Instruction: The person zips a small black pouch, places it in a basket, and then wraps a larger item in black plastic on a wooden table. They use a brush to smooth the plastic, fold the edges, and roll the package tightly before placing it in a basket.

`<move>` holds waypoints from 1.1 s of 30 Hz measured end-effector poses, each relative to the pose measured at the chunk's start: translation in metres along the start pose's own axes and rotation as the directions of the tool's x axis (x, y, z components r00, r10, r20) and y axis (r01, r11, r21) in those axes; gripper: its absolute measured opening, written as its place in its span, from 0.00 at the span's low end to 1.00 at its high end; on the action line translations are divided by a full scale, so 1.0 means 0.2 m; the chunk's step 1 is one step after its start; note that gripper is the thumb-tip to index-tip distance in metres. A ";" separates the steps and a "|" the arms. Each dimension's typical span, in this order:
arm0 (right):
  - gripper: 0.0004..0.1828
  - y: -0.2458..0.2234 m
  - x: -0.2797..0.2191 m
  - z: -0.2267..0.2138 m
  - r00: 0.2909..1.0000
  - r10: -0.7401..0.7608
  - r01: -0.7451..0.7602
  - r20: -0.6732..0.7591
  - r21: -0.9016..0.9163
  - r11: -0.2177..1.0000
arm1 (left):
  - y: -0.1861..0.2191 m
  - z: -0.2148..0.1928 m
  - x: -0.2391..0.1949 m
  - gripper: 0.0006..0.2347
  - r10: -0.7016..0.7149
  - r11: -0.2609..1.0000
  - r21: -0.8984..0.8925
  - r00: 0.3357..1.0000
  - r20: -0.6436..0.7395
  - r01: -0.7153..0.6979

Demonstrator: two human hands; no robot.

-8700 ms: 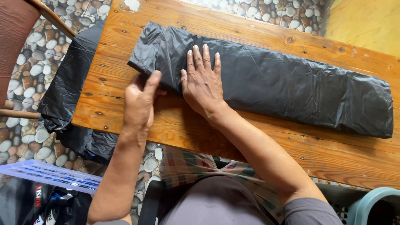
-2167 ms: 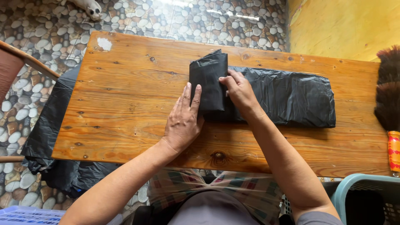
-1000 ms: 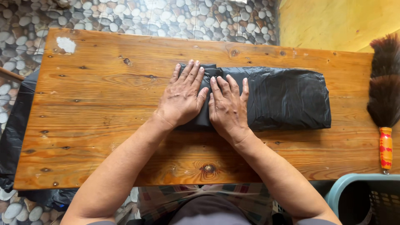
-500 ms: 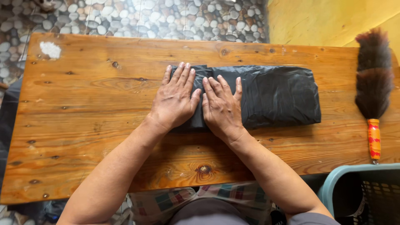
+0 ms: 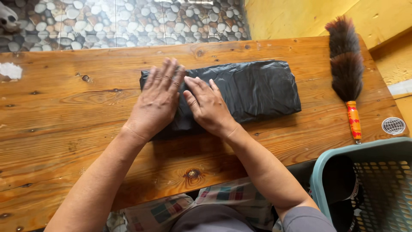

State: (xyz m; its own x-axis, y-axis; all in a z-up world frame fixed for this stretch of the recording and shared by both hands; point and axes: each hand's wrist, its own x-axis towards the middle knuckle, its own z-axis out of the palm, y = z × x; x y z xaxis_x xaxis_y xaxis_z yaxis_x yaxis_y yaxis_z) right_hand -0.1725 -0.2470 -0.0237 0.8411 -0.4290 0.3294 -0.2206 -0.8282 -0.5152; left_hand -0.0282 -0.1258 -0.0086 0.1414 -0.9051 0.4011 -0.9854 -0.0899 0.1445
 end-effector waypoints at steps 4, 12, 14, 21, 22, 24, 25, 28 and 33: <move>0.22 0.16 0.03 -0.08 0.994 0.109 -0.113 0.033 0.370 0.922 | -0.02 0.10 0.02 0.27 0.110 0.994 -0.020 0.993 0.036 -0.109; 0.29 0.32 -0.02 -0.14 0.897 0.442 -0.107 0.013 0.976 0.188 | 0.05 0.09 0.19 0.21 0.149 0.986 0.070 0.989 -0.006 -0.149; 0.32 0.39 -0.01 -0.15 0.879 0.476 -0.101 0.034 0.988 0.117 | 0.05 0.16 0.19 0.22 0.110 0.993 0.030 0.993 0.051 -0.111; 0.32 0.82 -0.13 -0.38 0.779 0.627 -0.030 0.012 0.999 0.017 | 0.05 0.19 0.16 0.24 0.069 0.998 -0.014 0.992 0.105 -0.068; 0.32 0.89 -0.16 -0.43 0.778 0.628 -0.033 0.015 0.999 0.018 | 0.05 0.19 0.16 0.24 0.067 0.998 -0.017 0.992 0.106 -0.065; 0.26 1.03 -0.22 -0.53 0.678 0.722 -0.041 -0.136 0.974 0.222 | 0.04 0.19 0.17 0.21 0.063 0.998 -0.011 0.987 0.146 -0.062; 0.26 1.01 -0.27 -0.58 0.677 0.723 -0.040 -0.138 0.974 0.224 | 0.05 0.18 0.16 0.21 0.065 0.998 -0.013 0.987 0.145 -0.064; 0.25 0.88 -0.41 -0.69 0.561 0.707 -0.121 -0.430 0.803 0.584 | 0.05 0.18 0.17 0.21 0.055 0.999 -0.008 0.984 0.171 -0.054; 0.19 0.62 -0.75 -0.66 0.365 0.846 -0.174 -0.389 0.864 0.473 | 0.05 0.18 0.17 0.21 0.050 0.999 -0.005 0.982 0.184 -0.050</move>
State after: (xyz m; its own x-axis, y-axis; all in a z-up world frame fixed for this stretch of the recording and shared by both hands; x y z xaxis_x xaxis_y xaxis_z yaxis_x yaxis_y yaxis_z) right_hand -0.3909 -0.3330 -0.0317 -0.0714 -0.9974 -0.0072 0.1764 -0.0056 -0.9843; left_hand -0.0358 -0.1726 -0.0266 0.0723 -0.9694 0.2345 -0.9908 -0.0428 0.1285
